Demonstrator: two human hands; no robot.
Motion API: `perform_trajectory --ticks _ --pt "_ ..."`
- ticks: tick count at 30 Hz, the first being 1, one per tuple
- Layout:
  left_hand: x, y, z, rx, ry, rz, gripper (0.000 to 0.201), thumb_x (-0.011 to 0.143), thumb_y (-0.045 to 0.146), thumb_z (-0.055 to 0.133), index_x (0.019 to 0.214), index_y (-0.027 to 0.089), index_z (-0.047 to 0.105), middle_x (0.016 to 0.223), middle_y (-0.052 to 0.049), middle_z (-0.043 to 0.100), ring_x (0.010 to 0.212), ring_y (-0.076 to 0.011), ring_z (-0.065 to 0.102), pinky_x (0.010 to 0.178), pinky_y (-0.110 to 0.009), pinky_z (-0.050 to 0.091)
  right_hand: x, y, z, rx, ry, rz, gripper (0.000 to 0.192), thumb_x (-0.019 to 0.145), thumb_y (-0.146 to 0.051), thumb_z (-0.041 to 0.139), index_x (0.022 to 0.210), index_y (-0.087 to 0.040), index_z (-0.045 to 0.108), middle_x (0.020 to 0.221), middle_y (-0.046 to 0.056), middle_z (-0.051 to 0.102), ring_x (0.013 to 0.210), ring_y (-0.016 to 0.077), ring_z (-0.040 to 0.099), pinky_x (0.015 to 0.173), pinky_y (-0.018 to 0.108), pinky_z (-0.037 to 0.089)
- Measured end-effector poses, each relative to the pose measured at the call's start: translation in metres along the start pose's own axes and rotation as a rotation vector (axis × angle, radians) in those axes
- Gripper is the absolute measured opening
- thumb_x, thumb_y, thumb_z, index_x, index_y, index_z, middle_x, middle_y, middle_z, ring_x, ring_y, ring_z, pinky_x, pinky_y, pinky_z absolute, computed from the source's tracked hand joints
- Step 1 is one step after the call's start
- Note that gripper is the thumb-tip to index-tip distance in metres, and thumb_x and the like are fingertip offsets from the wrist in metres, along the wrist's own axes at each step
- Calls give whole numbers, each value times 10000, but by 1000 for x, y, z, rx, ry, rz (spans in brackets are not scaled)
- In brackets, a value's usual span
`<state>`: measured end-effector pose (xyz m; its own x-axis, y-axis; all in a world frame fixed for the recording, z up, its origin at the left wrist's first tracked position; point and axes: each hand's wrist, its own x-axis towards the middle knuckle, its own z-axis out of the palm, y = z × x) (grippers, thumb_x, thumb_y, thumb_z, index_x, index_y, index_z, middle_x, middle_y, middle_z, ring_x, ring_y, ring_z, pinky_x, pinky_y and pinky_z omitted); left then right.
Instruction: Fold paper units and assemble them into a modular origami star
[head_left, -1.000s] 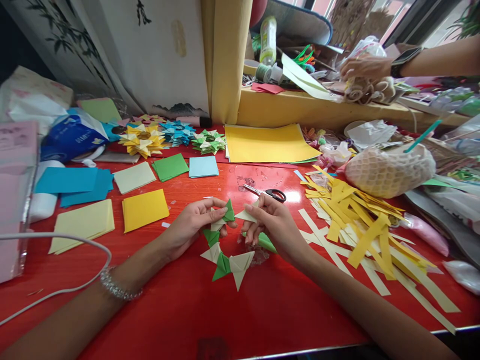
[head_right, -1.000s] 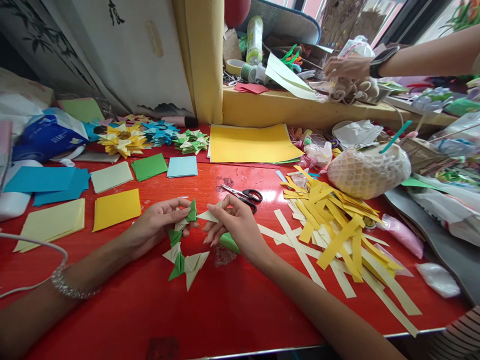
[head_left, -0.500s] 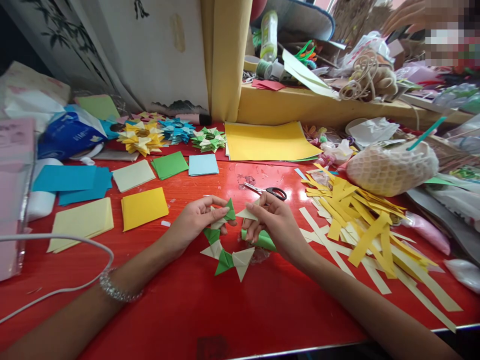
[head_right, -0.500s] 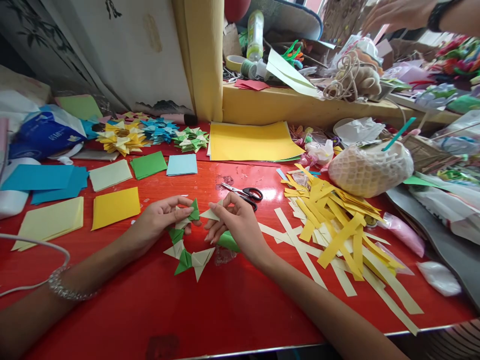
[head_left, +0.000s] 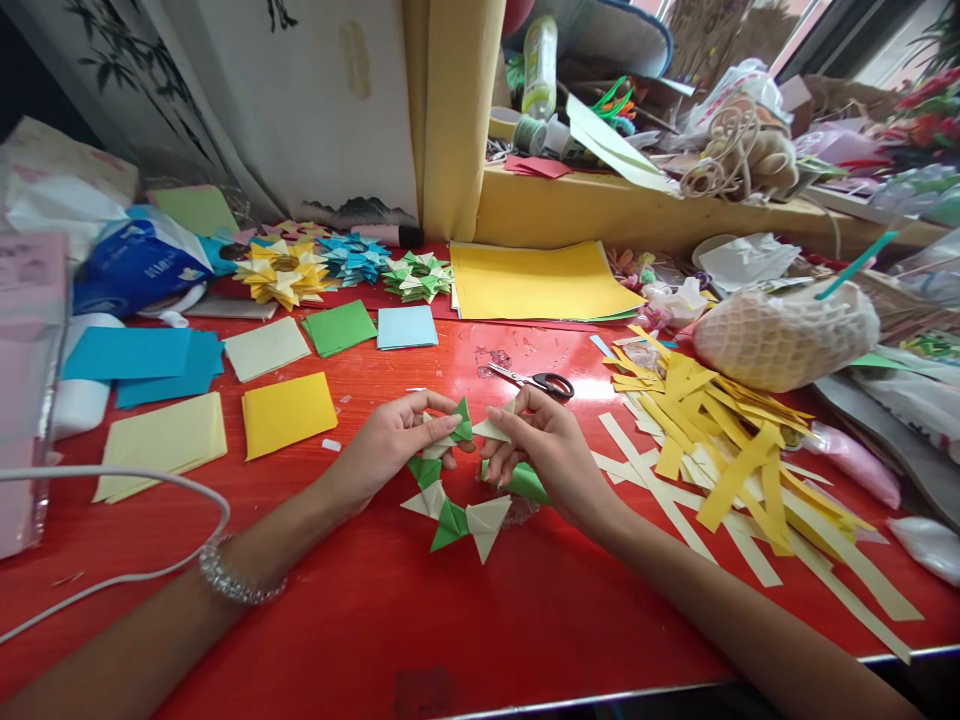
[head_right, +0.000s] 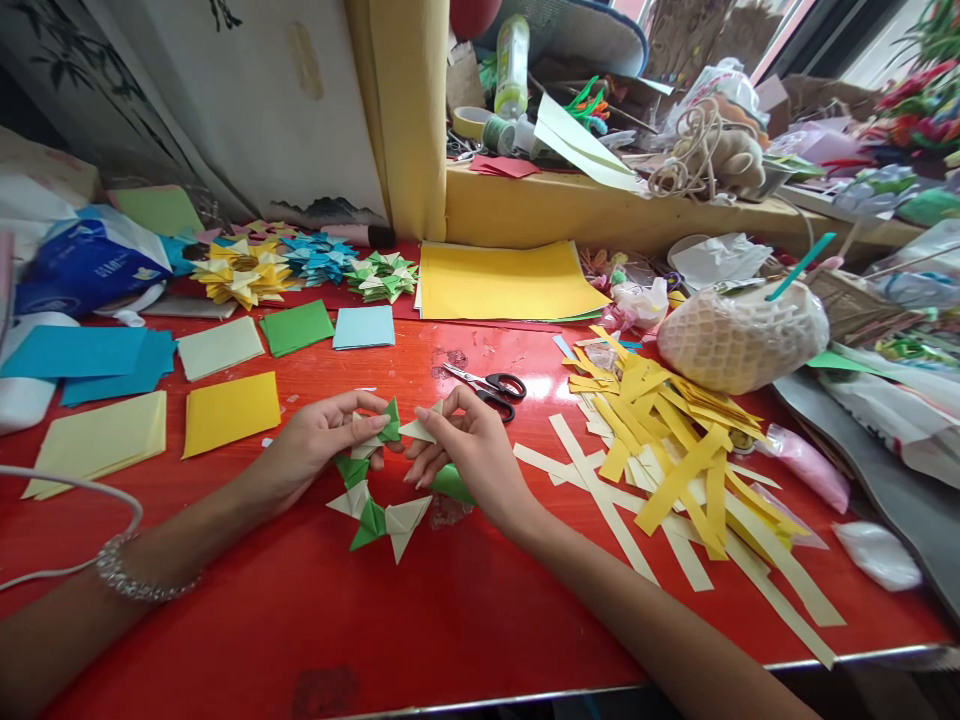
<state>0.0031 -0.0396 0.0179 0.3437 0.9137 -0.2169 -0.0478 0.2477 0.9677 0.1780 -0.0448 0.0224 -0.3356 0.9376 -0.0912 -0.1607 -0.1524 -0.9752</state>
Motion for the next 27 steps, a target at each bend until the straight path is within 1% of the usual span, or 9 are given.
perform_trajectory --ticks 3,6,11,16,20,22,24,27 --pt "0 0 2 20 8 -13 193 751 321 600 882 186 555 689 6 649 560 -124 606 526 -216 439 -1 3 2 4 27 1 262 789 -367 531 698 -199 352 582 -8 608 451 122 601 386 197 446" --pt "0 0 5 46 -3 -36 187 747 327 600 858 177 582 655 8 640 572 -131 607 518 -208 450 -1 6 3 8 39 -14 277 788 -384 527 691 -201 344 583 -16 602 438 116 588 376 194 435" --pt "-2 0 8 63 -3 -51 199 756 340 583 841 163 614 627 2 642 570 -120 597 517 -187 455 -3 13 5 -20 53 -34 276 790 -395 522 694 -201 352 553 -36 567 376 88 531 324 161 354" --pt "-3 -1 8 44 35 -38 197 741 326 600 851 167 641 697 2 660 634 -125 621 597 -199 483 -4 18 9 -18 67 -19 264 800 -399 504 713 -208 343 518 -61 532 324 70 477 296 146 291" --pt "-3 -2 8 8 41 -10 207 722 317 618 864 174 663 783 -4 674 680 -134 628 695 -243 501 -5 19 12 -6 79 -31 258 811 -386 495 710 -209 336 527 -60 539 326 70 472 306 151 286" --pt "-2 -2 8 7 44 0 234 707 327 628 878 172 666 789 -9 674 692 -148 627 720 -273 504 -5 19 13 -10 83 -32 256 815 -382 491 710 -210 334 542 -52 556 332 73 476 314 157 289" --pt "-2 -2 8 13 48 -3 256 693 332 637 882 161 660 755 -18 668 691 -163 624 694 -284 504 -5 19 13 -24 84 -32 255 816 -384 490 712 -210 335 544 -51 562 332 74 474 316 159 285" --pt "-1 -2 7 57 12 2 225 704 321 627 862 162 639 717 -11 646 655 -143 602 596 -236 475 -4 20 12 -58 63 -26 265 807 -397 498 708 -208 341 520 -59 544 328 73 467 321 162 295"
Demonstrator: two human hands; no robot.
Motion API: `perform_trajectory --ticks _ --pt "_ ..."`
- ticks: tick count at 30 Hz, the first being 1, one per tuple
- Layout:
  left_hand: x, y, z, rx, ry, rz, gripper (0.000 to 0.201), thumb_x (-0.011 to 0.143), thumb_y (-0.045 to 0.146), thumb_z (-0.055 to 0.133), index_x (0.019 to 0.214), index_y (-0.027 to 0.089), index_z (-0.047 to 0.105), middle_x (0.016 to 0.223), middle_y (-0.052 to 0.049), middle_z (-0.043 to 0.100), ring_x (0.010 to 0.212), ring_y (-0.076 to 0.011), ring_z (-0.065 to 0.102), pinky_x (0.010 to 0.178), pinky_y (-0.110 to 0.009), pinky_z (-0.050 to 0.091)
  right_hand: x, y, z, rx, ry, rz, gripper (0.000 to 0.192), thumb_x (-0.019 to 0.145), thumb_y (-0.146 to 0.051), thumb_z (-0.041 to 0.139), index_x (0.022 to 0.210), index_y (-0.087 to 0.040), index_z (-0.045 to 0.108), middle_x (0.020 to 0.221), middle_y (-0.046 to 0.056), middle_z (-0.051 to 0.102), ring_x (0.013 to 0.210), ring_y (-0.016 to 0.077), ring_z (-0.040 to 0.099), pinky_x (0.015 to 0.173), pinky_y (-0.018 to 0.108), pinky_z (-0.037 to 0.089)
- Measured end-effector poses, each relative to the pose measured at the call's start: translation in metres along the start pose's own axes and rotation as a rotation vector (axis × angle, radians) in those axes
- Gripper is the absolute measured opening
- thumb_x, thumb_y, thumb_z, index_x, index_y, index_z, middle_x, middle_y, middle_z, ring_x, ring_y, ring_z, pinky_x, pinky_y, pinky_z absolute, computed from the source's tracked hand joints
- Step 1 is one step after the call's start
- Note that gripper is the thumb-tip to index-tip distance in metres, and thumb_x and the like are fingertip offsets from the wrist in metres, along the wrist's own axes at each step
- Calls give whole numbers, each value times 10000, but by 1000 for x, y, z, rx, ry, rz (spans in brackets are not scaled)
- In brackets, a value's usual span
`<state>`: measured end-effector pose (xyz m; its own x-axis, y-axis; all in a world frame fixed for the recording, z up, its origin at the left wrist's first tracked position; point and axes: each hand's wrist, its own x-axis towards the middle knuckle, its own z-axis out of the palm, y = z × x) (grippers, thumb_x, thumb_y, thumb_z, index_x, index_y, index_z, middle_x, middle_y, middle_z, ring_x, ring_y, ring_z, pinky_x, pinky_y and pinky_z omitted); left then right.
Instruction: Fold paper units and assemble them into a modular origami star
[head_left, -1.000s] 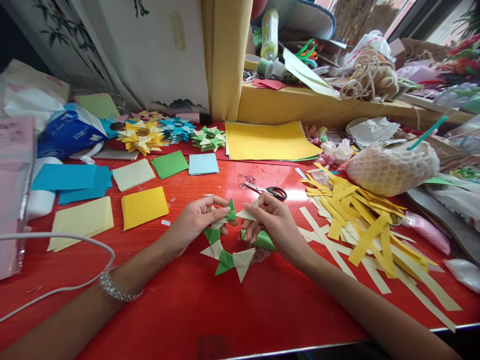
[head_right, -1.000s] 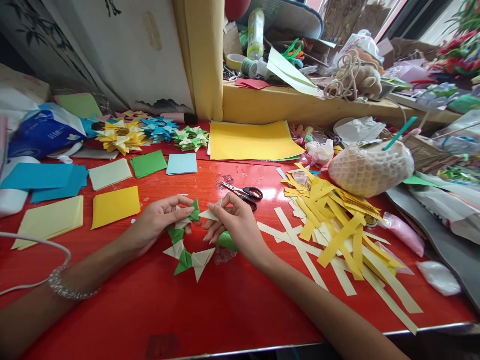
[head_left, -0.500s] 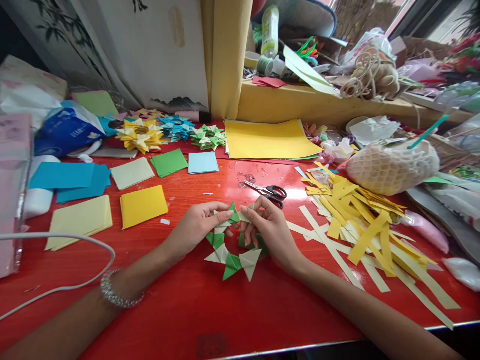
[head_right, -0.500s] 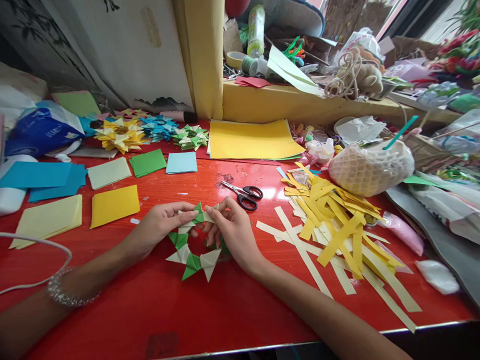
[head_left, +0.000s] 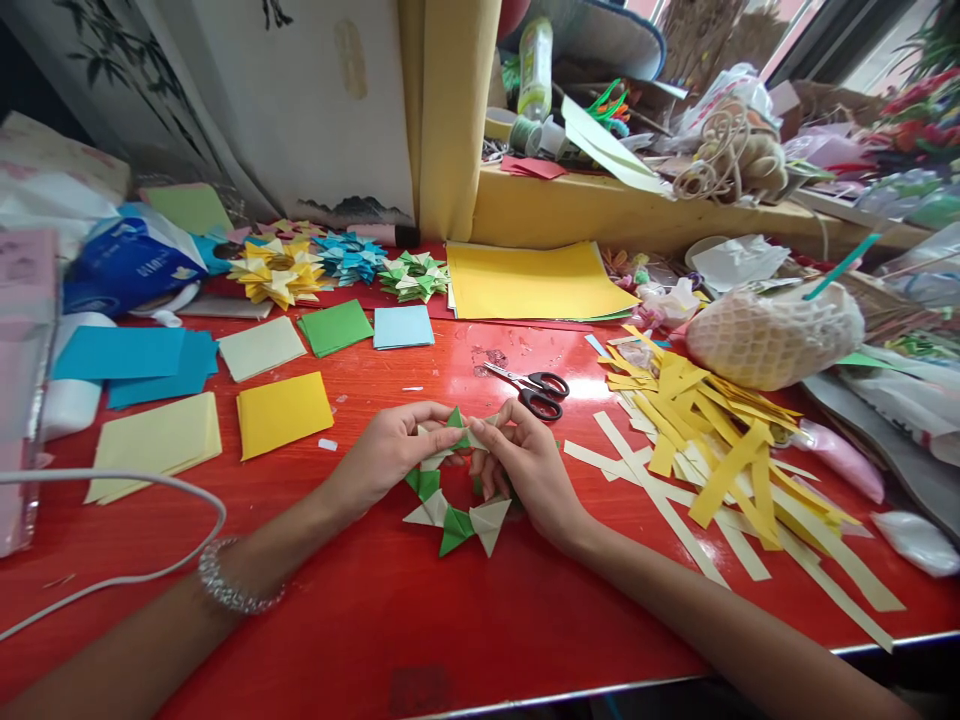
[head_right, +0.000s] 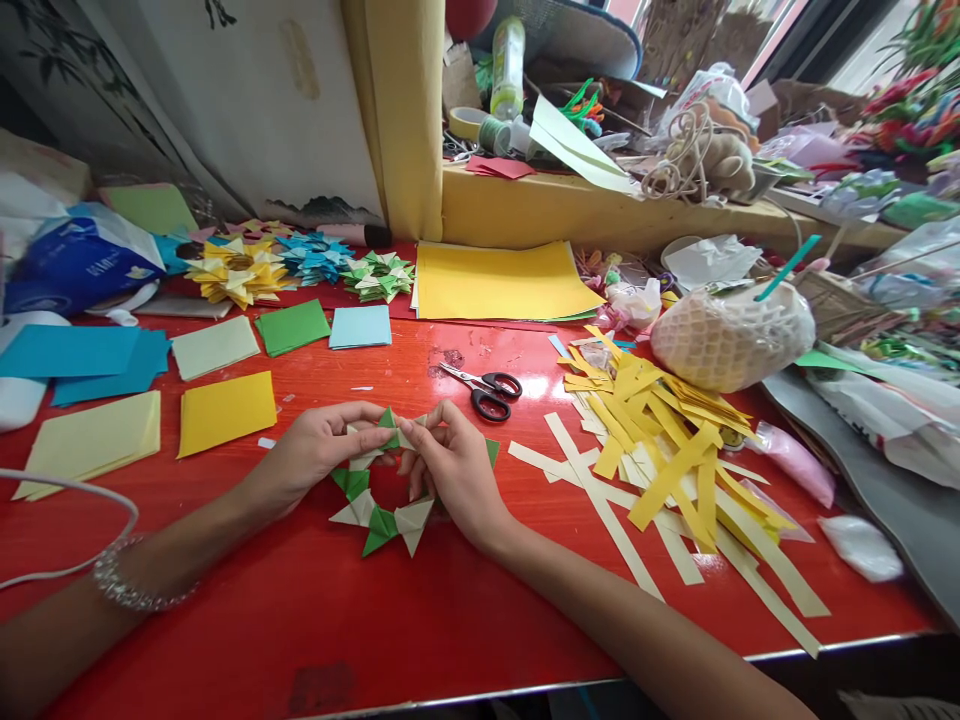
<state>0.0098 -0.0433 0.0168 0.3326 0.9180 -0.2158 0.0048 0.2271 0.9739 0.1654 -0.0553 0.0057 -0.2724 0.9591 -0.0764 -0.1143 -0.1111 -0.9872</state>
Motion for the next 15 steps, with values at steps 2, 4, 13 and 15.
perform_trajectory --ticks 2,4,13,15 --pt "1 0 -1 35 -28 19 188 722 308 611 845 166 623 716 0 627 610 -109 567 535 -198 432 1 1 -1 -27 -26 8 271 800 -413 499 710 -208 347 511 -62 535 331 75 464 326 167 302" --pt "1 -1 -1 46 -29 25 173 726 292 609 847 168 609 716 9 612 561 -79 525 486 -177 389 3 2 -3 -55 -47 20 272 795 -427 499 719 -209 354 514 -62 532 343 78 465 335 174 311" --pt "4 -6 -3 104 81 63 294 681 305 647 936 186 562 851 -17 596 736 -137 563 591 -219 421 6 -1 -9 -98 -1 -58 235 801 -373 515 706 -188 407 554 -45 514 431 71 462 426 199 353" --pt "3 -6 -3 120 69 63 287 682 301 644 934 189 564 854 -11 589 728 -129 550 600 -222 416 6 -1 -9 -98 3 -67 225 805 -358 513 703 -189 407 554 -45 511 434 72 463 430 202 351"
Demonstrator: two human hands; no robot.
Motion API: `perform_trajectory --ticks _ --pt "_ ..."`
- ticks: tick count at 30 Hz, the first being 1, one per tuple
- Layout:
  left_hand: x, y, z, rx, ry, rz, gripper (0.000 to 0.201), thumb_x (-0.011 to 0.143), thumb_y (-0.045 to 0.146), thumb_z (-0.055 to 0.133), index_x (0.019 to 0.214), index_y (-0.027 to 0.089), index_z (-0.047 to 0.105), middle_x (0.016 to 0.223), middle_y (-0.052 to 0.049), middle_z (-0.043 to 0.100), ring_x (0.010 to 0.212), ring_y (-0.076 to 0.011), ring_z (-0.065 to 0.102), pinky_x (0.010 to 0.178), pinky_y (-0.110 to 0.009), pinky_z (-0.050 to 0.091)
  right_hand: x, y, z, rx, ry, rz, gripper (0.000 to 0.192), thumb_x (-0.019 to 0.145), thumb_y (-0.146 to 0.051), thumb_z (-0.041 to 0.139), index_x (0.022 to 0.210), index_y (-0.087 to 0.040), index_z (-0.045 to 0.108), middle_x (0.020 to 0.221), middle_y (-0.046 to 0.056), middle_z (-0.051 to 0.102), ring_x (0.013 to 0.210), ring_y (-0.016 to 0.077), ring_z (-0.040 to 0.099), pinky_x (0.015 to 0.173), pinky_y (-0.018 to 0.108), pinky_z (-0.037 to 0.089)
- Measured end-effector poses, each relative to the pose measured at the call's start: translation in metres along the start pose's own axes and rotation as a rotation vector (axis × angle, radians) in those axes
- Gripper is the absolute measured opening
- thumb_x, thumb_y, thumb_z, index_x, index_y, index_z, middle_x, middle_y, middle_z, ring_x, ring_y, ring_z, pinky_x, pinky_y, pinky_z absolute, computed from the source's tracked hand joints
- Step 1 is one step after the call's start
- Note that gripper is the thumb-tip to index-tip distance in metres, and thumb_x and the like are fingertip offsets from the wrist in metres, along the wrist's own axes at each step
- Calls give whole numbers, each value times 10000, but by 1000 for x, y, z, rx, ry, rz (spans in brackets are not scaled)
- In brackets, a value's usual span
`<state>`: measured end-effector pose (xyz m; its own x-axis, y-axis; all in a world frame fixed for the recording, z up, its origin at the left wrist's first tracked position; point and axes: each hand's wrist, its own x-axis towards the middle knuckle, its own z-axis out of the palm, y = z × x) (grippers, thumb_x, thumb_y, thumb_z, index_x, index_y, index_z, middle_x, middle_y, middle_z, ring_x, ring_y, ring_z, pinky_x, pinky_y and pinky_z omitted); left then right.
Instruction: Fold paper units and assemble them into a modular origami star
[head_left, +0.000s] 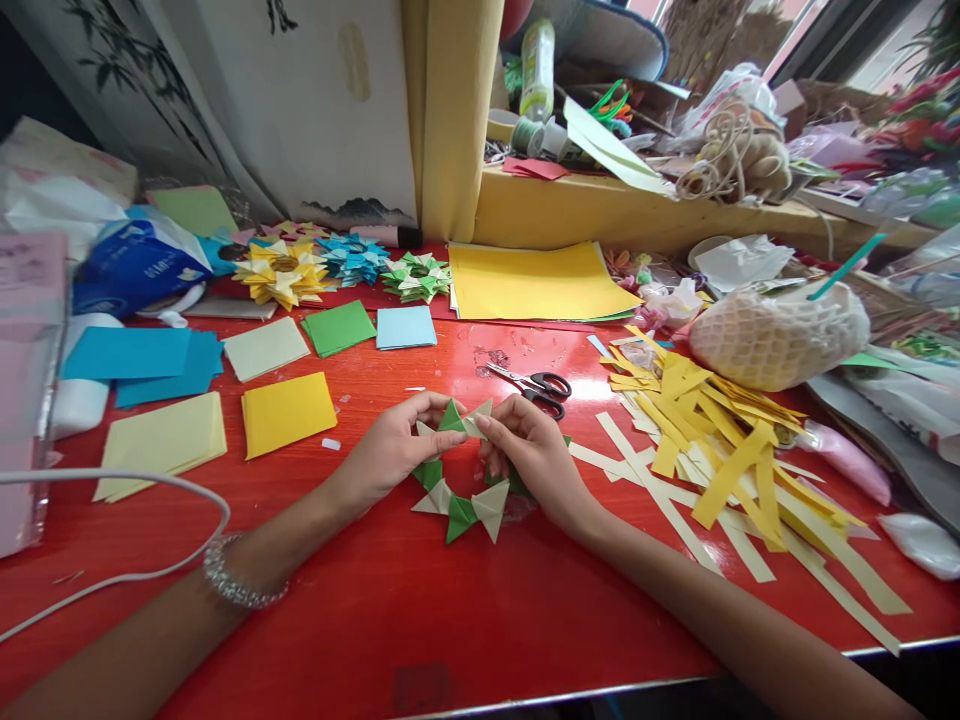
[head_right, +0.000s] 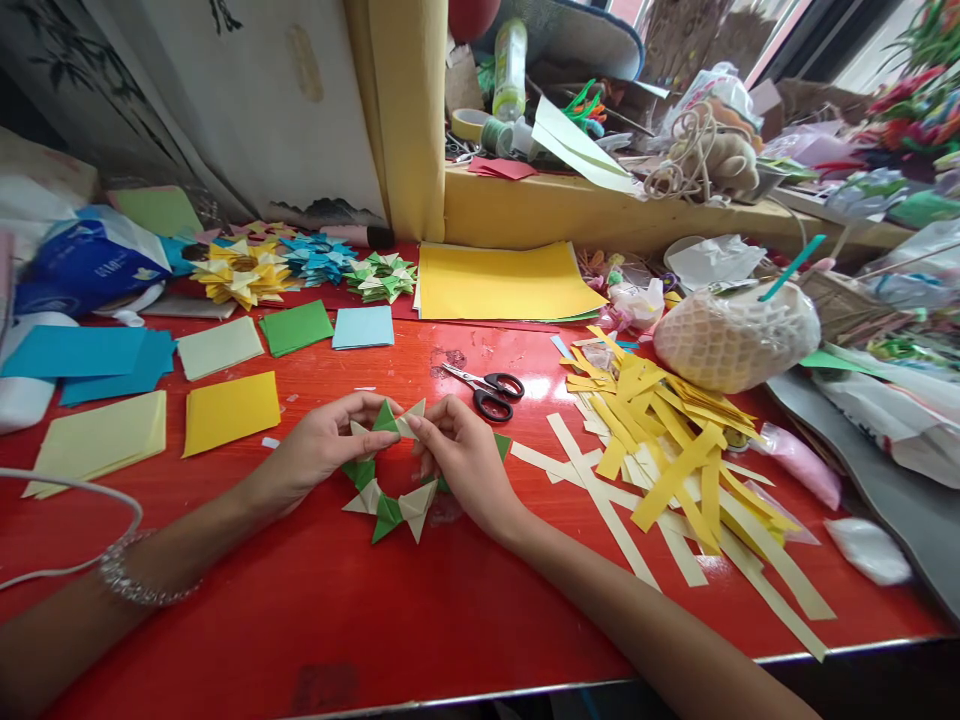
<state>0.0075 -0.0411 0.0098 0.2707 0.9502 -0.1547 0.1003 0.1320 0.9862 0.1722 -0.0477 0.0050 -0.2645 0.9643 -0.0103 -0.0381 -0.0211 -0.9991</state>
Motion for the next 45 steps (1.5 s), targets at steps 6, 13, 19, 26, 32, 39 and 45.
perform_trajectory --ticks 6,13,19,26,32,39,45 --pt "-2 1 0 -17 -24 -33 266 695 274 626 944 194 578 850 -10 590 703 -122 537 561 -213 396 -1 2 1 17 -23 -6 225 803 -348 519 696 -193 395 569 -44 516 440 74 469 436 206 361" --pt "2 2 -3 -68 52 -16 185 701 318 628 802 165 598 731 -2 612 626 -114 543 541 -216 401 6 -1 -3 -17 -25 10 231 801 -410 493 754 -187 455 634 -19 540 524 101 524 518 235 432" --pt "6 0 -11 -282 270 63 225 697 299 641 861 164 567 808 -21 646 733 -133 591 661 -236 438 9 -13 -9 -136 151 -80 232 817 -419 457 854 -202 529 855 12 559 788 125 531 717 239 432" --pt "6 1 -10 -277 317 72 295 661 264 678 920 191 557 854 7 622 810 -119 581 722 -220 430 13 -3 -17 -84 83 -32 269 763 -367 552 969 -195 532 886 32 591 818 154 562 689 265 443" --pt "6 1 -12 -145 263 74 241 701 343 631 851 154 614 867 -39 633 781 -147 581 680 -245 450 17 -3 -20 -195 50 -51 295 785 -393 511 1006 -199 531 919 42 599 834 157 560 698 274 443" --pt "11 -2 -23 159 365 61 333 729 423 571 972 196 593 911 -51 650 849 -207 590 749 -308 421 26 -24 -50 -898 50 -129 280 759 -445 524 886 -198 565 919 68 574 752 174 523 638 301 398" --pt "9 0 -25 481 595 276 300 847 384 393 1047 205 528 1109 -68 550 1030 -206 490 860 -321 373 22 -33 -65 -1145 -156 -53 183 724 -374 565 712 -192 551 831 57 540 646 151 473 540 273 340"
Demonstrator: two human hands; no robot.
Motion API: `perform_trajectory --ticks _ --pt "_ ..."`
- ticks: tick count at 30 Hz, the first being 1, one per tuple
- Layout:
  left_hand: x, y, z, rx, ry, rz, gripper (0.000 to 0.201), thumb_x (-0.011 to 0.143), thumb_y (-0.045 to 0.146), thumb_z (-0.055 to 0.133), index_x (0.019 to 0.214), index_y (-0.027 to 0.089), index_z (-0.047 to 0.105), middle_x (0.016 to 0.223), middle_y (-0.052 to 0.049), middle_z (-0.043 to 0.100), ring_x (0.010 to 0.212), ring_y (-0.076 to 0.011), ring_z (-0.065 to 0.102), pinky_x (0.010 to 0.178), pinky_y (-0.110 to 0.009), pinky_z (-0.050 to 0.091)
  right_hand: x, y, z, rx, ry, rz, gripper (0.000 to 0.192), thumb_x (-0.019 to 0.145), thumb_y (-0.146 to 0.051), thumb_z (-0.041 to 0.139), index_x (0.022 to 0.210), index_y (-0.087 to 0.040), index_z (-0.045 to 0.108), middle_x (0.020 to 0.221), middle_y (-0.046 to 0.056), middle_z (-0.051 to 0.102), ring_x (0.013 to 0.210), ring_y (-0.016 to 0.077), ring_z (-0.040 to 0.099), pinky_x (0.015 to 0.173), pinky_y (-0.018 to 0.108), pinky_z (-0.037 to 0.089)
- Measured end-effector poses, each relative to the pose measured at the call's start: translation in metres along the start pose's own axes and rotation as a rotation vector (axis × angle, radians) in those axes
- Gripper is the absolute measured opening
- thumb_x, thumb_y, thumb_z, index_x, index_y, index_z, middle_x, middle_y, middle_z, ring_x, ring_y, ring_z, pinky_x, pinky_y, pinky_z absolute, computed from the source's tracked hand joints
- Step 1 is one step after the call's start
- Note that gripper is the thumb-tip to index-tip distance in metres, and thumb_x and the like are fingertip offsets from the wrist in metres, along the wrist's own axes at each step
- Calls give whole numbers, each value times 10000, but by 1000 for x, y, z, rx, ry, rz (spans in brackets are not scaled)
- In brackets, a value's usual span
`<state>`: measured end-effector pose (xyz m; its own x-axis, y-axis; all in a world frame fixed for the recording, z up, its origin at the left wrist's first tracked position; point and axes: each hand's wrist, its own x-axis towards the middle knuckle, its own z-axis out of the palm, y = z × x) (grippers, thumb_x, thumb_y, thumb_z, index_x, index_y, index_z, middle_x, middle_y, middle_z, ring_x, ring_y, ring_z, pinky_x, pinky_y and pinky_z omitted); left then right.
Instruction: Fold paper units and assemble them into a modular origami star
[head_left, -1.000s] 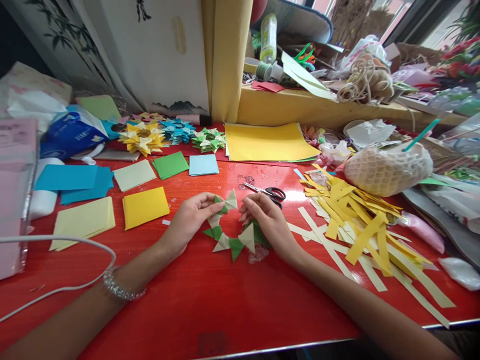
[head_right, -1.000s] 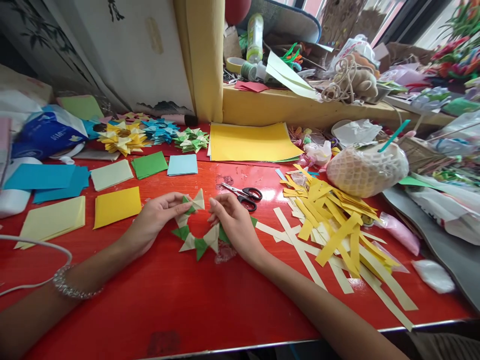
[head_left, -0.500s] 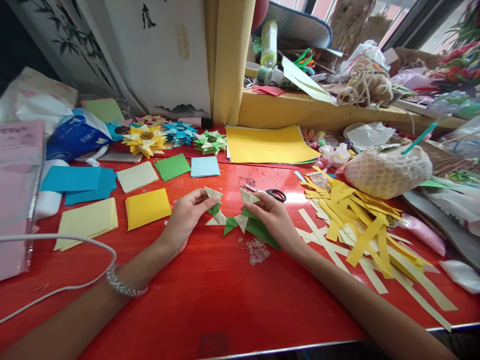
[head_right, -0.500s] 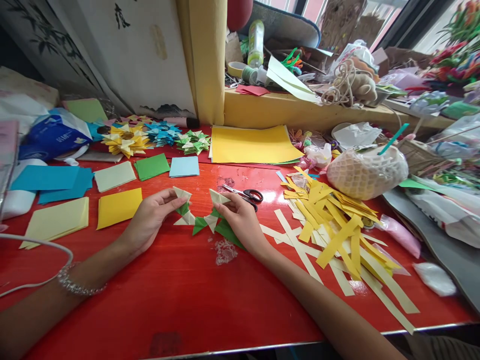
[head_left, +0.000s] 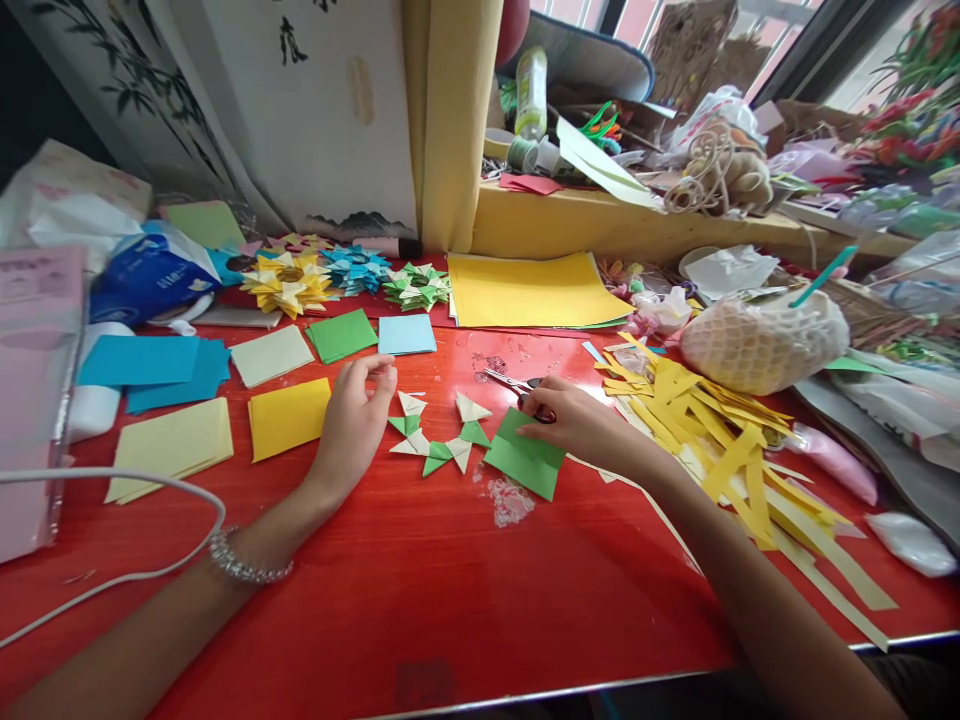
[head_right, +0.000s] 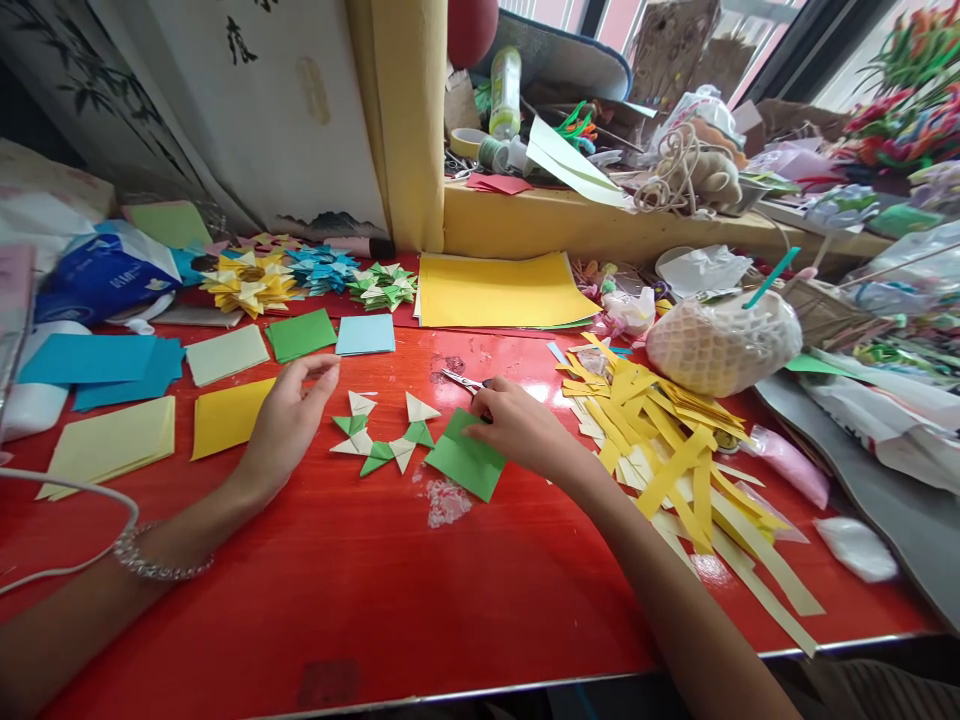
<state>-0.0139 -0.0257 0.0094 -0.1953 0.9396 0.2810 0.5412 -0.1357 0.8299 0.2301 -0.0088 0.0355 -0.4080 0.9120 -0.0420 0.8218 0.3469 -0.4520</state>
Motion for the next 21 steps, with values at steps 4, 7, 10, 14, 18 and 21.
perform_trajectory --ticks 4,7,10,14,18,21 --pt "-11 8 2 125 -128 320 228 850 310 407 1022 205 513 1010 -62 564 978 -193 505 863 -323 368 2 -4 -4 96 108 79 168 767 -312 503 658 -185 499 679 25 530 576 132 450 499 262 308" --pt "-18 9 6 306 -460 646 230 825 306 453 999 199 559 1010 -83 593 988 -237 495 874 -377 332 4 -7 -3 310 278 141 172 786 -342 483 707 -189 472 630 1 511 554 119 446 477 248 312" --pt "-18 4 9 393 -566 737 232 851 246 399 969 199 593 1003 -92 605 994 -243 499 886 -396 308 4 -10 2 605 300 159 189 807 -390 451 797 -202 453 605 -17 508 483 98 435 422 226 309" --pt "-12 2 8 363 -428 603 231 855 261 398 929 189 605 994 -94 608 972 -242 502 891 -404 311 1 -19 17 782 235 155 209 806 -412 459 880 -217 461 573 -30 498 438 93 427 379 214 292" --pt "-16 13 4 199 -319 367 194 850 307 420 912 219 582 934 -35 622 902 -199 531 874 -342 342 -4 -33 36 843 297 113 214 799 -411 481 904 -227 510 538 -38 453 494 113 450 430 226 334" --pt "-24 22 3 87 -220 245 155 817 336 481 865 235 588 880 -12 634 842 -185 556 788 -288 393 -9 -41 46 937 263 100 234 794 -415 488 912 -222 546 561 -22 497 524 133 484 465 247 381"
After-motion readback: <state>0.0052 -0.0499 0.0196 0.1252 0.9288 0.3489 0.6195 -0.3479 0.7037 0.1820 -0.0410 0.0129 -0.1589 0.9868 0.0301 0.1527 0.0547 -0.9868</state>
